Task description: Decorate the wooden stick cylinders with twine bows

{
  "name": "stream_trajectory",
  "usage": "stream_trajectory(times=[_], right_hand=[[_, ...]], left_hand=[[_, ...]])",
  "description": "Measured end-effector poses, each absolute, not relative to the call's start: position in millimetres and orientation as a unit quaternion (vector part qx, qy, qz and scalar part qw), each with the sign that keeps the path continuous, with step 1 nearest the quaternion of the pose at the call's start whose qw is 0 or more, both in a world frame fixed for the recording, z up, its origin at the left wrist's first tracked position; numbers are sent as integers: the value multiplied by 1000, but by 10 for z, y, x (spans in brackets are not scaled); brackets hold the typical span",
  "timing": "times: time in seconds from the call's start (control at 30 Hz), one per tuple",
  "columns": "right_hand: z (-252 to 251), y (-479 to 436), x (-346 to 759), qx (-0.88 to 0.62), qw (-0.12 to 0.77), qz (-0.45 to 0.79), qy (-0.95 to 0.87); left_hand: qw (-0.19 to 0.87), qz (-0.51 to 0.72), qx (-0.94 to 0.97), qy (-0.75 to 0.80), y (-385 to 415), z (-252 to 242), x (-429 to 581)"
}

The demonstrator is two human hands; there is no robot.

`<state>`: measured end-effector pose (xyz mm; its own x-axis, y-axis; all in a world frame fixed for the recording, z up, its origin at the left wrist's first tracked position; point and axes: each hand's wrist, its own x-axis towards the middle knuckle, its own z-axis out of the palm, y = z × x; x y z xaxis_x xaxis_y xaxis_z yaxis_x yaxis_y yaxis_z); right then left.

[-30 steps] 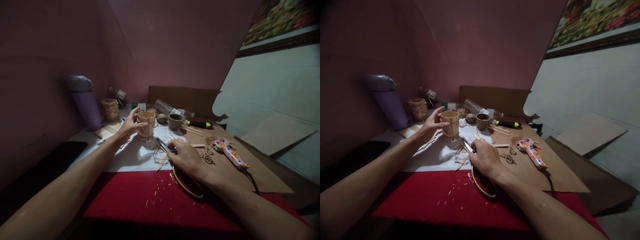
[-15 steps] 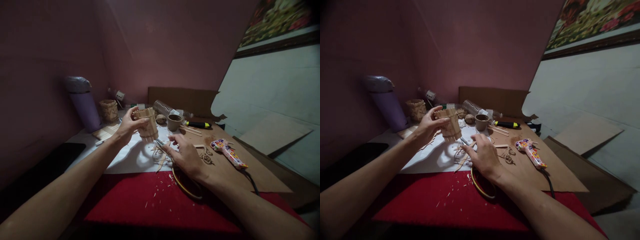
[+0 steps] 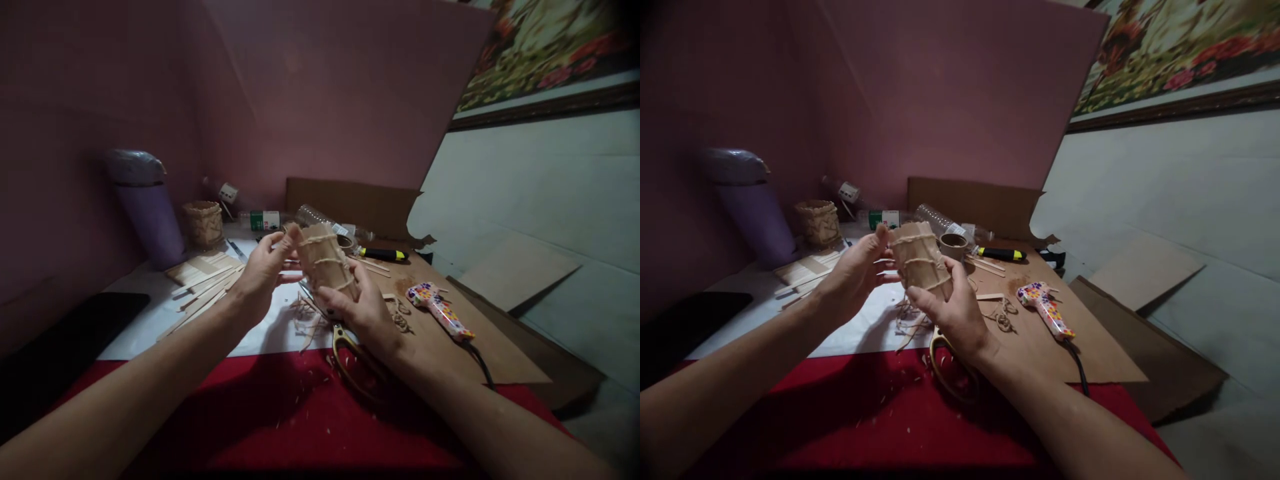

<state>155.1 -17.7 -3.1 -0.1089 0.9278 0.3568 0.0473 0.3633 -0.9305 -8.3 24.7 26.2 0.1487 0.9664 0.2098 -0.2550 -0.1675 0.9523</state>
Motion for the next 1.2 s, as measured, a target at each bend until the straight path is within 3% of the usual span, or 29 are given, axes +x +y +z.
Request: stream_trajectory(times=[0.1, 0.3, 1.2], right_hand=[[46, -154, 1560, -331, 524, 536, -573], [81, -159, 1596, -273, 500, 619, -541], [55, -119, 1648, -199, 482, 724, -452]], left_hand=[[568, 564, 481, 357, 320, 273, -179], [636, 506, 521, 261, 301, 215, -151], [644, 453, 590, 179, 156, 151, -59]])
